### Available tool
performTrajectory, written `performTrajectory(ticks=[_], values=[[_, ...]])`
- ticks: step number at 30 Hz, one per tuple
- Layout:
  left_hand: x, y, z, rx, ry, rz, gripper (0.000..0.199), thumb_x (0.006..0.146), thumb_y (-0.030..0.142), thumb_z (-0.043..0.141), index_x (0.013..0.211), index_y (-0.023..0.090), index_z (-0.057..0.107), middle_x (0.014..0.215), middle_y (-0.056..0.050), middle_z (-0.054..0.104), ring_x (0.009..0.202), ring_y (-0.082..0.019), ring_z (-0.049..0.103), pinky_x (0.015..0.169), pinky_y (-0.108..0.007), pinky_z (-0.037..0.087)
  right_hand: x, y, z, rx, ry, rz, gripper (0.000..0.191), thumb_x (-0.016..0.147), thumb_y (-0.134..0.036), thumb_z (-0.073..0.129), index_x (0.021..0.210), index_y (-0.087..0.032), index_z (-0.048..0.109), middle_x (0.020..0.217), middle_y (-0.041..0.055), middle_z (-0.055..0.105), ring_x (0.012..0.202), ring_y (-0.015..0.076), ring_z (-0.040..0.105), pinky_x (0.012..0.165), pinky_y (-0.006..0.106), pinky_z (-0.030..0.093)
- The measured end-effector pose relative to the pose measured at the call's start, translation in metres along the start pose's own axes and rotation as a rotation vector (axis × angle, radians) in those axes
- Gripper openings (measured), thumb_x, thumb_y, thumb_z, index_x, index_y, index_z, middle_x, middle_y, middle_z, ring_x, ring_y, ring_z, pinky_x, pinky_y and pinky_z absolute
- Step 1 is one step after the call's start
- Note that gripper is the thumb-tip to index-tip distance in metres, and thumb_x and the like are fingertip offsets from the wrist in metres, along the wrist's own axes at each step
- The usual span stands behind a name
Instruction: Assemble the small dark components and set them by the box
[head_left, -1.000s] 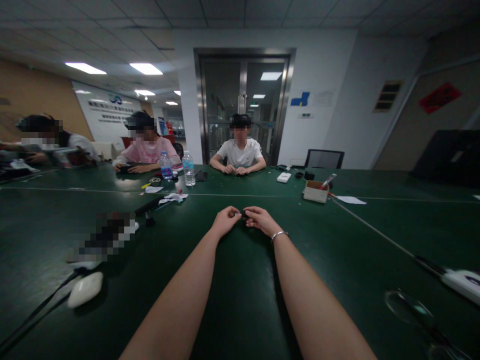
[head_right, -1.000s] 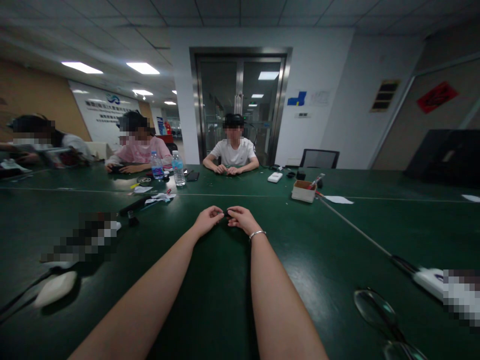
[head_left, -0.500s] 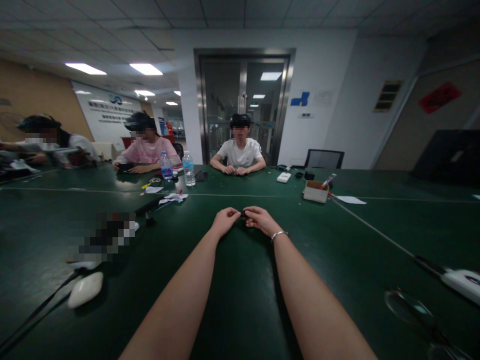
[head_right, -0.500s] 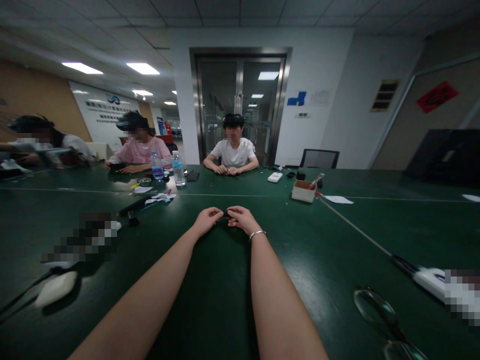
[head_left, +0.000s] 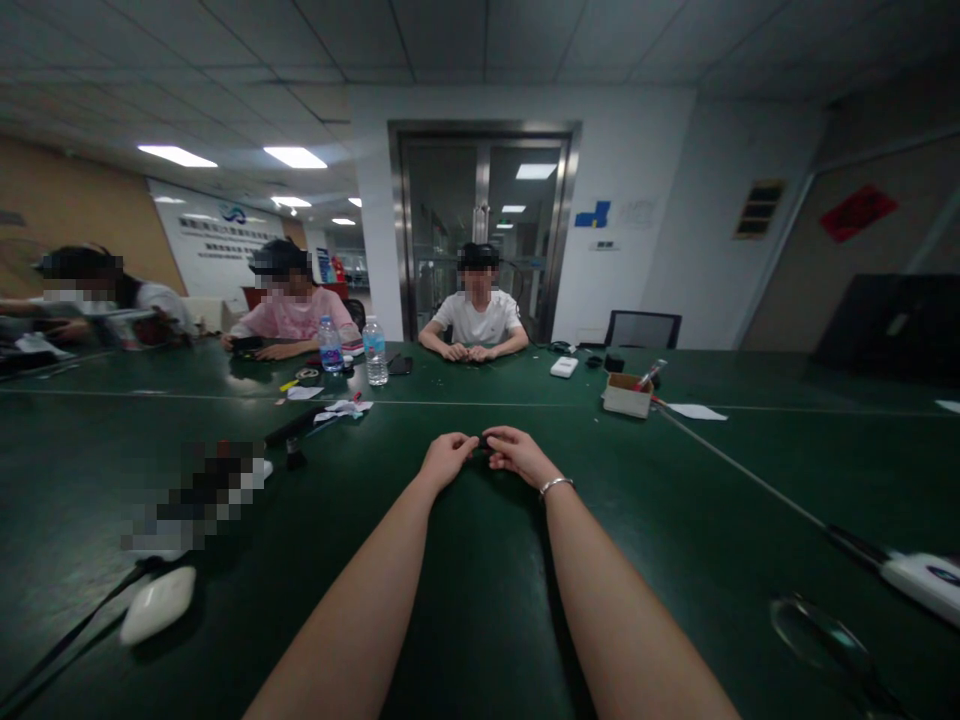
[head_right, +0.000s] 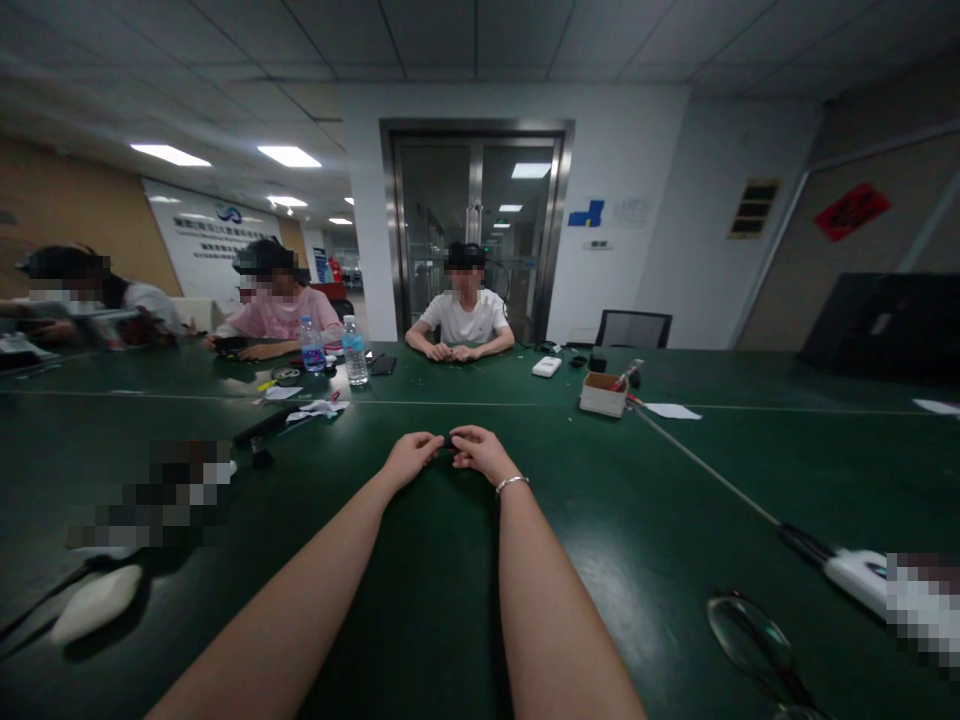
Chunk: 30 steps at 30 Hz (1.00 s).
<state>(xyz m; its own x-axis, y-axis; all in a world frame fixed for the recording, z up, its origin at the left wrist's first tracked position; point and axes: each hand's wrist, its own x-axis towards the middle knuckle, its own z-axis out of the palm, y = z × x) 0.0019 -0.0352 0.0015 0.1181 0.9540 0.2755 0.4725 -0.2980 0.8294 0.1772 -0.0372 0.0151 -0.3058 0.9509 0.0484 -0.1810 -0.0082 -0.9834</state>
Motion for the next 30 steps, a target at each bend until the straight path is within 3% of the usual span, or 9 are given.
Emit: performTrajectory(ticks=[30], values=[[0.0011, 0.0007, -0.001, 0.081, -0.015, -0.035, 0.045, 0.082, 0.053, 0.039, 0.078, 0.015, 0.064, 0.069, -0.004, 0.063, 0.061, -0.014, 0.054, 0.057, -0.024, 0.038, -0.0005, 0.0005, -0.0012, -0.025, -0.04, -0.018, 0.025, 0.075, -0.011, 0.066, 0.099, -0.016, 0.061, 0.07, -0.0016, 0.059, 0.053, 0.0061, 0.058, 0.056, 0.02, 0.055]])
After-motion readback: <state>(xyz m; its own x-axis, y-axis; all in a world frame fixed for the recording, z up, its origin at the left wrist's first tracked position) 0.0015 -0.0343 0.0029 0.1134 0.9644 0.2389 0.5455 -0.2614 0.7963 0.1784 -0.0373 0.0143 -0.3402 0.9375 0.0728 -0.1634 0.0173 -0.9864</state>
